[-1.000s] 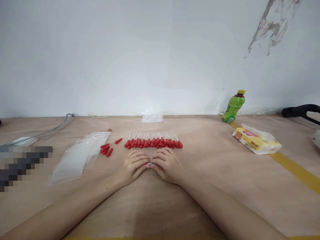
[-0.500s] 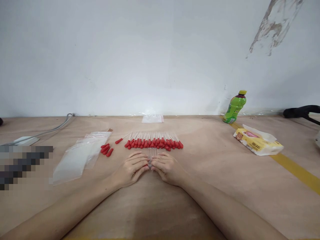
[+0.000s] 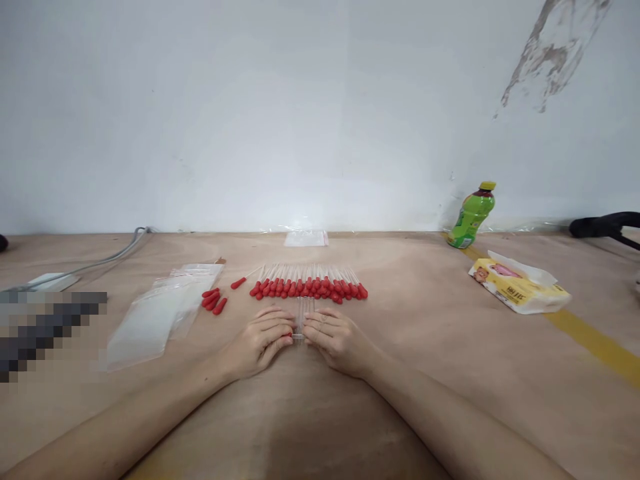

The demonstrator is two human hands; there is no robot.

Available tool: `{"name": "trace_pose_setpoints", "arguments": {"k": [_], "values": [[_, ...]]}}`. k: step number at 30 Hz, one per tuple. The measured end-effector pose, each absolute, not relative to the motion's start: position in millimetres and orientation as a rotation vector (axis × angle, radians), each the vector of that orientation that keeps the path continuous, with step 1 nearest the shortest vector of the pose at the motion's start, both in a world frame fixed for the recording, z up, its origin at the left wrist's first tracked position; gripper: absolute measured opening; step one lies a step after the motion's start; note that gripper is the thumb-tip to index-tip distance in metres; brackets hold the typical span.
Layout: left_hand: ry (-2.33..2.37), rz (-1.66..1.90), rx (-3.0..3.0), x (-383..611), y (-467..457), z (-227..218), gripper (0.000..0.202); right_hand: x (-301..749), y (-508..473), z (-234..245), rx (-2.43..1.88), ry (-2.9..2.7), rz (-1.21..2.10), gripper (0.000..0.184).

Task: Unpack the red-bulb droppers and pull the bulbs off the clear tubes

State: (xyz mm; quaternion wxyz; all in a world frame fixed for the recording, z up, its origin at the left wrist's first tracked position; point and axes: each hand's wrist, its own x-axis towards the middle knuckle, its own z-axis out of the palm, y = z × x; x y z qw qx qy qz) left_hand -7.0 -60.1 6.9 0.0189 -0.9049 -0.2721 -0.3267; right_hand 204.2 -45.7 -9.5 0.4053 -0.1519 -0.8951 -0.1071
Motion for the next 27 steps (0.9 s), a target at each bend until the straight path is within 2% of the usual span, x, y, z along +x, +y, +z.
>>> {"name": "trace_pose_setpoints", "arguments": {"k": [10,17,19,22,27], "values": [[-0.742,-0.975,-2.741,-11,-65,10,0.012,205,-49,-8,-0.332,-2.249,-0.275,0.022],[-0.616,-0.827,-2.519,-32,-58,22,0.014,211,-46,-6,-0.357,-2.225,-0.154,0.021],[-0.840,-0.851,-2.437,-56,-45,32,0.019,217,-41,-5,-0.520,-2.119,-0.101,0.021],[-1.462,-0.908,-2.226,-96,-23,53,0.029,220,-34,-6,-0.824,-1.992,-0.077,0.020],[-2.139,-0.495,-2.155,-131,-3,79,0.033,218,-34,-8,-1.038,-2.066,-0.049,0.025]]}}
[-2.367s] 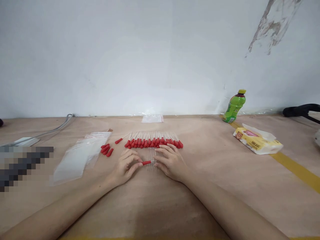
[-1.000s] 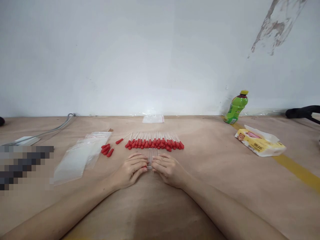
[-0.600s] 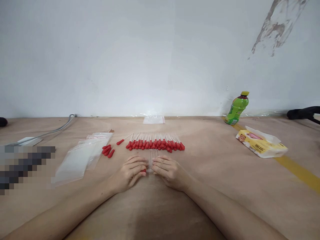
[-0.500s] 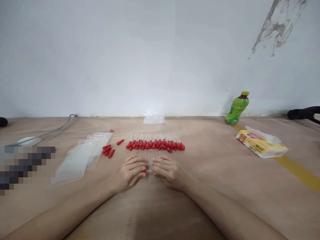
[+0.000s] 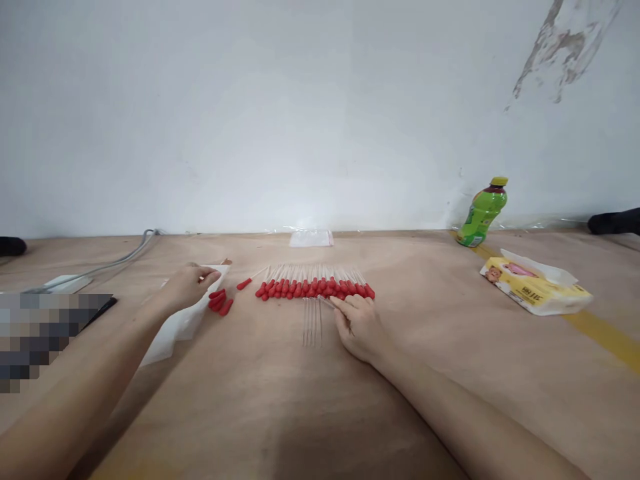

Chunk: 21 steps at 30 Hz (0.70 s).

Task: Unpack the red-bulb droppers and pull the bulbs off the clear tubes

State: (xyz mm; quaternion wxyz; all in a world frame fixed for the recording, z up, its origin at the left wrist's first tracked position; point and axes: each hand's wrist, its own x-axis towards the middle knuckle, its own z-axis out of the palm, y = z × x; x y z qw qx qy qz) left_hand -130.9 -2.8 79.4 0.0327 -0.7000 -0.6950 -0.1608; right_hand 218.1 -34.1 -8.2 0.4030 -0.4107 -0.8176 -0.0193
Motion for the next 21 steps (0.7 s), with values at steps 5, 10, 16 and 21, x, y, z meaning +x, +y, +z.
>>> {"name": "trace_pose_setpoints", "arguments": {"k": [5,10,16,21], "values": [[-2.334,-0.450,-2.096,-128,-4,78,0.032,219,-38,-5,-1.128,-2.058,0.017,0.012],[-2.324,-0.300,-2.055,-125,-1,65,0.028,216,-38,-7,-1.106,-2.085,-0.024,0.010],[-2.305,-0.225,-1.991,-132,3,62,0.031,213,-36,-12,-1.069,-2.104,-0.030,0.011],[-2.214,-0.340,-1.935,-125,-4,70,0.027,210,-39,-9,-1.038,-2.138,-0.032,0.011]]}}
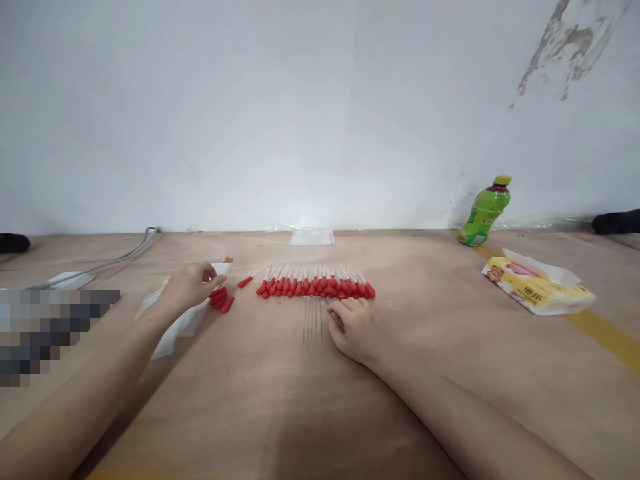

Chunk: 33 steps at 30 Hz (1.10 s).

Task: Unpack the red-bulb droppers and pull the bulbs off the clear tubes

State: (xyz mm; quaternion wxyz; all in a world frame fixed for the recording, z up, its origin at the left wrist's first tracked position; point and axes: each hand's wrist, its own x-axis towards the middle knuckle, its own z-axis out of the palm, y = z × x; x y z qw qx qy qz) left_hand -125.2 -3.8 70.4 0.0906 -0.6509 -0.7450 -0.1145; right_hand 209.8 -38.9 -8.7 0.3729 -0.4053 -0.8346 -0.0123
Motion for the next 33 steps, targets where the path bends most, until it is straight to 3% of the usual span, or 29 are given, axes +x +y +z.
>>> {"name": "trace_pose_setpoints", "arguments": {"k": [4,15,22,29,33], "values": [[-2.050,-0.464,-1.933,-109,-9,68,0.025,209,-43,-6,-1.035,-2.186,-0.034,0.013],[-2.203,-0.192,-1.935,-86,15,54,0.035,211,-47,1,-1.024,-2.307,-0.070,0.029],[-2.169,-0.194,-1.927,-82,20,47,0.027,212,-48,2,-0.991,-2.323,-0.005,0.034],[-2.136,-0.197,-1.838,-85,16,54,0.028,224,-45,9,-0.974,-2.412,0.216,0.055],[-2.140,-0.221,-1.780,-91,15,63,0.030,226,-42,8,-0.973,-2.405,0.294,0.054]]}}
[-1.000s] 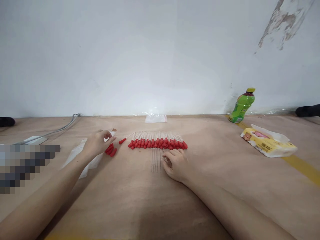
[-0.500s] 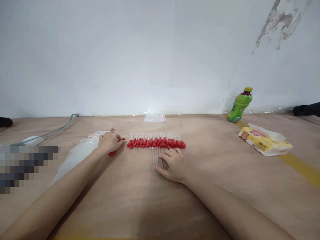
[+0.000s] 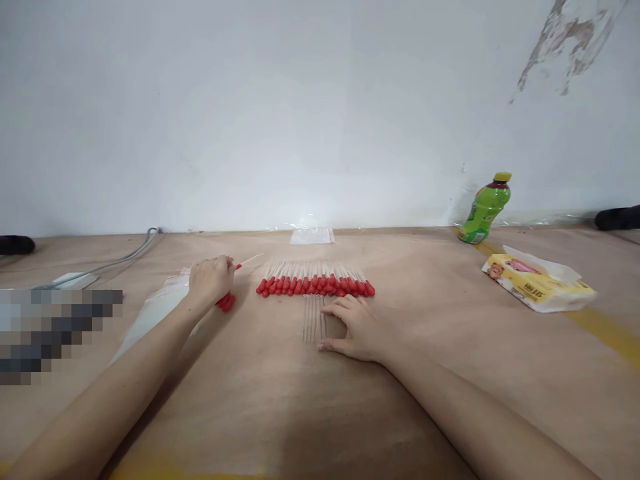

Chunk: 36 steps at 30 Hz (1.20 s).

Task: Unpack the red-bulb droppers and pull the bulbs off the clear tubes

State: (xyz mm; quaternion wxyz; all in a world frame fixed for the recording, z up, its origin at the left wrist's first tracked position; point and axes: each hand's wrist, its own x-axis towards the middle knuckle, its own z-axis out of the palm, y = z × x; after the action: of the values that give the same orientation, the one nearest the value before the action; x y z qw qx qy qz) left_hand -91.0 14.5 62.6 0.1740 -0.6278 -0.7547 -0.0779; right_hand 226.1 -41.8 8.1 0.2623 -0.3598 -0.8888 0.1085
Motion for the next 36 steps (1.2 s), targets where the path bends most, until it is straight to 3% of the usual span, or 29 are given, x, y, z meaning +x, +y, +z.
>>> {"name": "trace_pose_setpoints", "arguments": {"k": [7,12,16,22,27,32,36], "values": [[-2.007,-0.740,-1.928,-77,4,78,0.021,225,-41,7,-0.958,-2.401,0.264,0.050],[-1.725,-1.075,-2.290,-45,-28,55,0.017,225,-41,5,-0.946,-2.275,0.243,0.056],[-1.402,-1.077,-2.620,-31,-51,22,0.015,221,-39,3,-0.891,-2.007,0.092,0.054],[-1.118,-1.070,-2.754,-30,-56,2,0.010,213,-39,0,-0.788,-2.222,-0.173,0.040],[-1.060,-1.051,-2.741,-28,-58,5,0.013,206,-38,-4,-0.779,-2.266,-0.191,0.018],[-0.954,-1.023,-2.708,-21,-56,8,0.034,204,-40,-3,-0.754,-2.270,-0.143,0.017],[-0.887,-0.987,-2.699,-16,-53,5,0.018,202,-45,3,-0.733,-2.307,-0.094,0.018]]}}
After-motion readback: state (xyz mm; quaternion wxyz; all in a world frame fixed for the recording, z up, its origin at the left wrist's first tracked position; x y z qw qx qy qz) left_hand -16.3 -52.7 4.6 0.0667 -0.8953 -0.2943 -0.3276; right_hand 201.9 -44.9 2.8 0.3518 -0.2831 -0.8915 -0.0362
